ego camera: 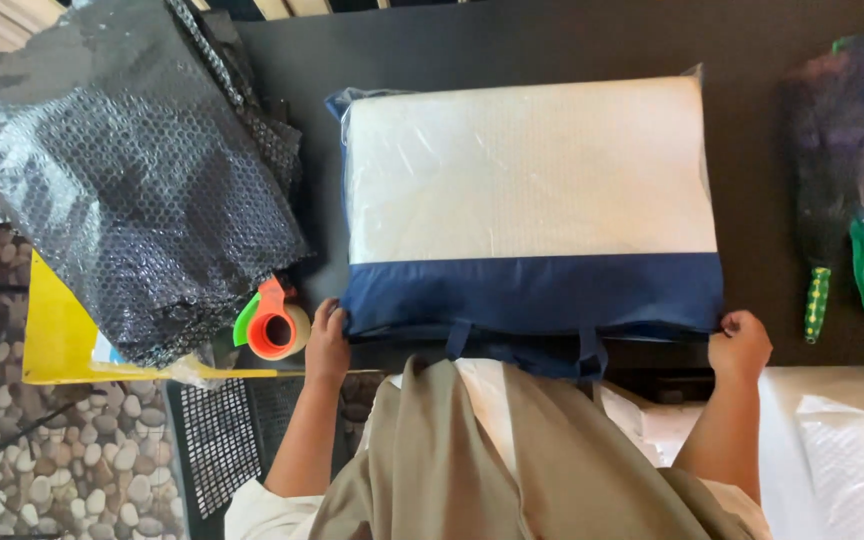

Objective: Cleaning a storage bag with a duster and packing a white pillow into it, including adding a product label and zipping the bag shut.

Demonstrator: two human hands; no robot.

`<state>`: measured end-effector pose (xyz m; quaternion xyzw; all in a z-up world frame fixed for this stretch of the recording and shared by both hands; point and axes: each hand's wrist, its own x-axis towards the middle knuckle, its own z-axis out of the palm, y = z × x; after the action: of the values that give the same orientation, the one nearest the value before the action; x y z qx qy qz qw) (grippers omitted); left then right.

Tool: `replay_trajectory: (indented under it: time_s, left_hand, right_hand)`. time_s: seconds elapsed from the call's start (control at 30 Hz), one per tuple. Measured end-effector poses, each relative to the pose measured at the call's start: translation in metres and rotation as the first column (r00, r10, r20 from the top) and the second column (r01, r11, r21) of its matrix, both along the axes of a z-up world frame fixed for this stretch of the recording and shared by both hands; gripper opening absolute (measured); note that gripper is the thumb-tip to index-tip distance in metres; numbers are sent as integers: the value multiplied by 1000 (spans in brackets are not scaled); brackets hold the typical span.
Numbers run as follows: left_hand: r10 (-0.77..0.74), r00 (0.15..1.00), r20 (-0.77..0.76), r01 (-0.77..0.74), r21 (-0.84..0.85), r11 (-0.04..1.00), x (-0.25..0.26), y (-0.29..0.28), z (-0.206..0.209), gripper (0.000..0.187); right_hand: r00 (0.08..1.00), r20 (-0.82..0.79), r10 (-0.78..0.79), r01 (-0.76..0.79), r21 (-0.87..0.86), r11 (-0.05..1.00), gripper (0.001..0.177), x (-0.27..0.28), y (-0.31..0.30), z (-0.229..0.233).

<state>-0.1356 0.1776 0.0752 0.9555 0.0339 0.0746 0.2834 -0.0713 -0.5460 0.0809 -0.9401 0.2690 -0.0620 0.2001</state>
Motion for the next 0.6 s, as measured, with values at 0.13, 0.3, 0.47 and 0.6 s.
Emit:
replay_trajectory:
  time_s: [0.13,0.3,0.47,0.6]
  left_hand:
    - [-208,965,158,173,210,962,20,-11,49,76]
    - [-421,904,70,350,441,826,42,-40,69,96]
    - [-466,883,60,409,389,825,42,-36,37,91]
    - [-463,886,31,426,341,838,18,-16,27,78]
  right_hand:
    - [891,-427,157,-139,72,988,57,30,82,129]
    - [827,-341,448,-479,-8,878,105,61,206,203]
    - [584,129,801,-770,-223,598,74,81,330,158]
    - [571,257,780,-609,-503,612,65,85,337,86]
